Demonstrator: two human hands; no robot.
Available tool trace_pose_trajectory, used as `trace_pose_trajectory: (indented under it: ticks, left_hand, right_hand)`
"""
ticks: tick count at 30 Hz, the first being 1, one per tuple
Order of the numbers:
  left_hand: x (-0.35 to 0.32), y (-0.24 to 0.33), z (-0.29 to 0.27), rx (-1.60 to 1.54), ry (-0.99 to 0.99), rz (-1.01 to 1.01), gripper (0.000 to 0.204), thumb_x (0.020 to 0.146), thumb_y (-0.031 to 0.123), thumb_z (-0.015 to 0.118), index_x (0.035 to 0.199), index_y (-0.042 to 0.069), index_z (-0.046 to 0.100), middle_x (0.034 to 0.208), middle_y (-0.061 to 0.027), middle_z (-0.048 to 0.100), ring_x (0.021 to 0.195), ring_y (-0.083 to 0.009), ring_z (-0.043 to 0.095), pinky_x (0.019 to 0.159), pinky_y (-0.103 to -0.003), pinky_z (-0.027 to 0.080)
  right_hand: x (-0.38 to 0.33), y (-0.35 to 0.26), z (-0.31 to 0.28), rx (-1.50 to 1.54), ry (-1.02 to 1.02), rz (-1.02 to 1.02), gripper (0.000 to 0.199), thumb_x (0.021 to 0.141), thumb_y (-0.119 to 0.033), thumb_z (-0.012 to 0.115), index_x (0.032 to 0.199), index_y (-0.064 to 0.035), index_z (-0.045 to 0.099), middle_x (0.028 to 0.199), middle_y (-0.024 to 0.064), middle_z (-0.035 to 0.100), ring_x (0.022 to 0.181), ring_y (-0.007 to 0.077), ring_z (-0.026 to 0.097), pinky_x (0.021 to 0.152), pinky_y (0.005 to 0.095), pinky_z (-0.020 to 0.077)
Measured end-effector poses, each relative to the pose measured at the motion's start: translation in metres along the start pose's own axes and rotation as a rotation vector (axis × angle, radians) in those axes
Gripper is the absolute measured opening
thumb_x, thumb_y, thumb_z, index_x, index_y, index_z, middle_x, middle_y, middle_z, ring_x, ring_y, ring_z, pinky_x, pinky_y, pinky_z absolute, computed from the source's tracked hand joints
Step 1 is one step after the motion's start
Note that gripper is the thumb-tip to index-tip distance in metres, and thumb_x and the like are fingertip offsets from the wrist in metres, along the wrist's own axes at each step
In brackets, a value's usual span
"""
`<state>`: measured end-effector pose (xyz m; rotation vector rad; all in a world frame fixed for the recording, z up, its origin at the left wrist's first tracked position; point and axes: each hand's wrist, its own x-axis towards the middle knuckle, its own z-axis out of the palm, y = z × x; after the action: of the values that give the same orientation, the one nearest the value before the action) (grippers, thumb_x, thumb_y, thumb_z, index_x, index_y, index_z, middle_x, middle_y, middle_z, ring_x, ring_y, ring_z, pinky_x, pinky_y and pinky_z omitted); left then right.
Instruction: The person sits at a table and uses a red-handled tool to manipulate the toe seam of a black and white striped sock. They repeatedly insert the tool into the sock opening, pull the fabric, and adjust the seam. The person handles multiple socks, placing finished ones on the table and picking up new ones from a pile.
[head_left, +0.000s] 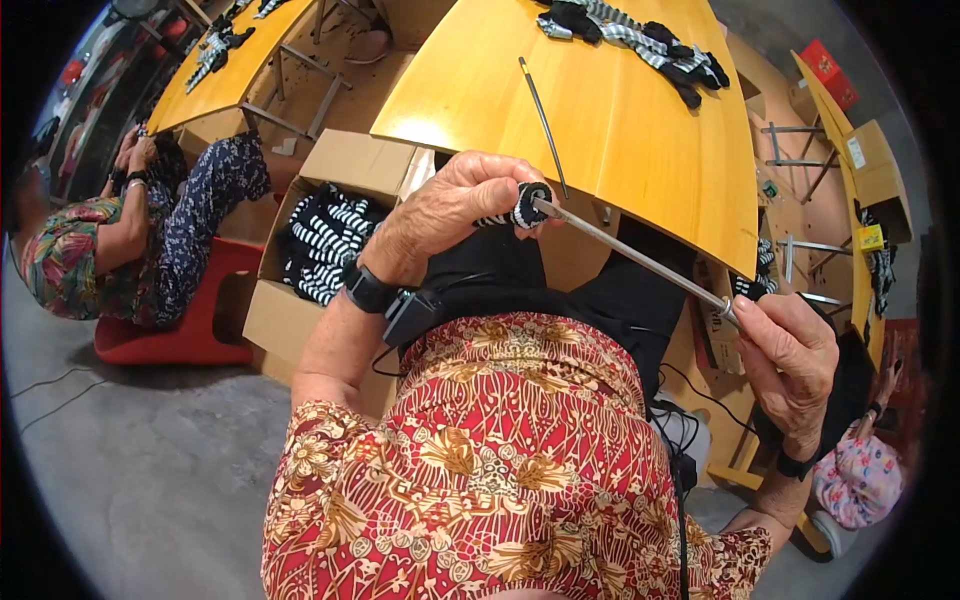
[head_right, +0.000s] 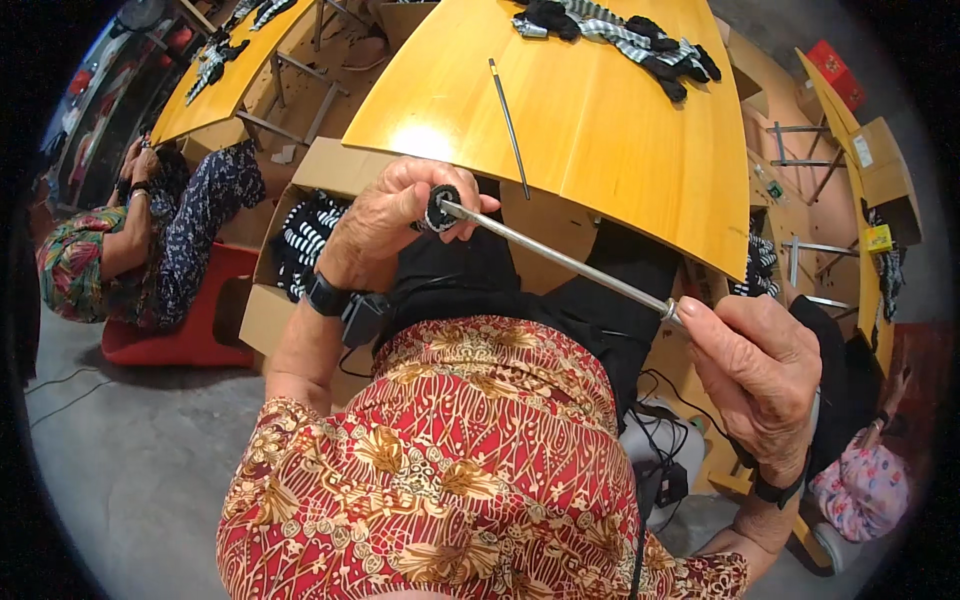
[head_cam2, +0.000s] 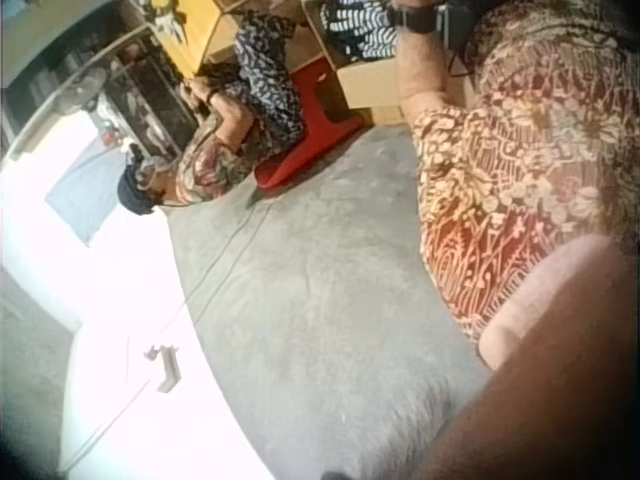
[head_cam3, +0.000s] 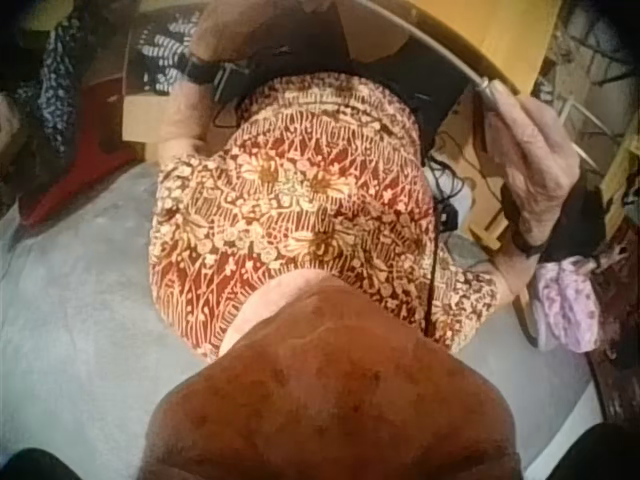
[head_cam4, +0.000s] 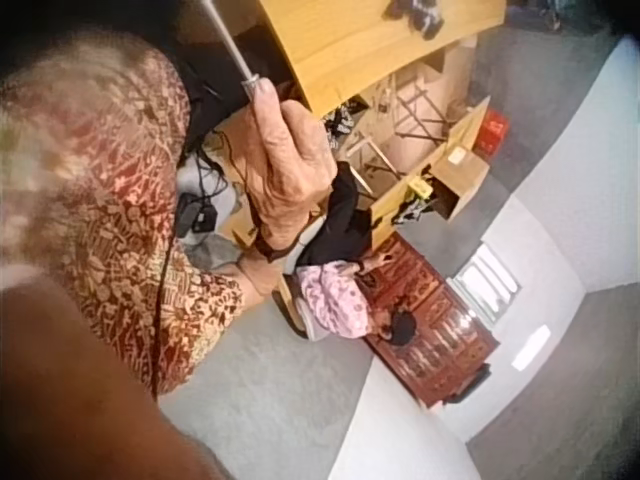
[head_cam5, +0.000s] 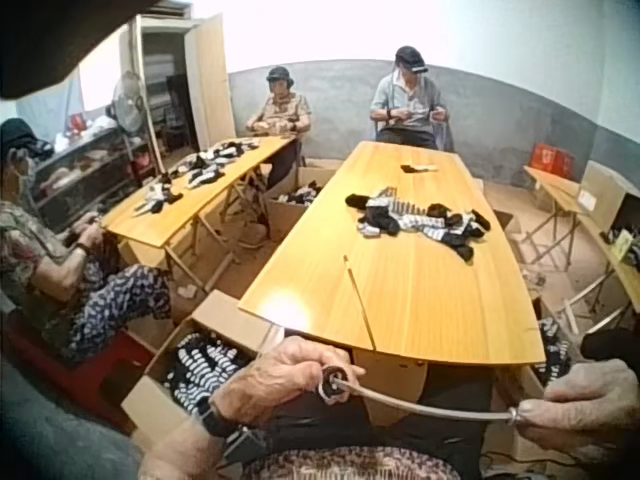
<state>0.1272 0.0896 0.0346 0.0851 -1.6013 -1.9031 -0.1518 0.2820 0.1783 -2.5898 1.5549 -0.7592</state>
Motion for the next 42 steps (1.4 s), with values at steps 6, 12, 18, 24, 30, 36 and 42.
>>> trace_pose_trajectory:
  ticks: [6,12,18,24,30,36,42]
  left_hand:
    - [0.000,0.011,0.008,0.171,0.037,-0.147,0.042,0.094,0.041,0.058,0.100,0.001,0.070,0.081,-0.0019,0.066,0.073,-0.0078,0.059,0.065,-0.023,0.049]
    - [0.005,0.007,0.009,0.035,0.064,-0.119,0.042,0.096,0.041,0.054,0.097,0.001,0.068,0.083,-0.0053,0.065,0.074,-0.0105,0.058,0.066,-0.024,0.047]
    - [0.008,-0.004,0.010,-0.167,0.156,0.019,0.045,0.094,0.046,0.056,0.102,0.002,0.061,0.075,-0.0030,0.056,0.069,-0.0105,0.054,0.066,-0.028,0.047]
    - [-0.005,0.004,-0.003,-0.033,0.123,-0.075,0.027,0.093,0.029,0.063,0.101,0.003,0.061,0.081,0.0001,0.061,0.076,-0.0086,0.060,0.075,-0.024,0.051]
    - [-0.006,0.019,0.000,0.084,0.133,-0.202,0.031,0.095,0.033,0.059,0.102,0.003,0.062,0.083,-0.0013,0.063,0.068,-0.0061,0.055,0.065,-0.021,0.049]
    - [0.010,-0.006,-0.003,-0.358,0.365,-0.110,0.049,0.093,0.047,0.056,0.117,0.005,0.052,0.076,0.0013,0.051,0.075,-0.0137,0.055,0.080,-0.034,0.051]
    - [0.026,-0.018,-0.006,-0.614,0.483,-0.051,0.035,0.099,0.041,0.045,0.105,0.007,0.053,0.077,-0.0030,0.054,0.075,-0.0191,0.053,0.072,-0.032,0.047]
  right_hand:
    - [0.006,-0.018,-0.008,-0.206,-0.114,-0.036,0.039,0.067,0.004,0.074,0.105,-0.0040,0.070,0.076,0.0079,0.056,0.060,0.0223,0.053,0.049,0.0319,0.0394]
    - [0.003,0.006,0.009,0.257,-0.128,0.196,0.038,0.071,0.005,0.069,0.108,-0.0018,0.069,0.081,0.0101,0.061,0.066,0.0186,0.057,0.056,0.0277,0.0428]
    - [-0.009,0.022,0.045,0.597,-0.076,0.416,0.037,0.075,-0.001,0.069,0.113,-0.0016,0.068,0.083,0.0066,0.063,0.075,0.0150,0.058,0.068,0.0258,0.0450]
    - [0.002,0.008,0.022,0.045,-0.022,0.062,0.040,0.072,0.004,0.070,0.111,-0.0038,0.068,0.081,0.0089,0.060,0.068,0.0208,0.057,0.058,0.0288,0.0441]
    - [0.017,0.007,-0.005,-0.116,-0.121,-0.144,0.040,0.068,0.004,0.070,0.107,-0.0054,0.068,0.079,0.0084,0.058,0.062,0.0223,0.054,0.052,0.0310,0.0408]
    - [0.030,0.053,0.050,0.179,0.195,0.360,0.029,0.083,0.002,0.060,0.112,0.0014,0.065,0.083,0.0084,0.060,0.074,0.0138,0.056,0.066,0.0266,0.0443]
    - [0.046,0.130,0.165,0.213,0.329,0.465,0.031,0.085,-0.006,0.062,0.115,-0.0008,0.064,0.084,0.0073,0.062,0.071,0.0127,0.056,0.066,0.0248,0.0456]
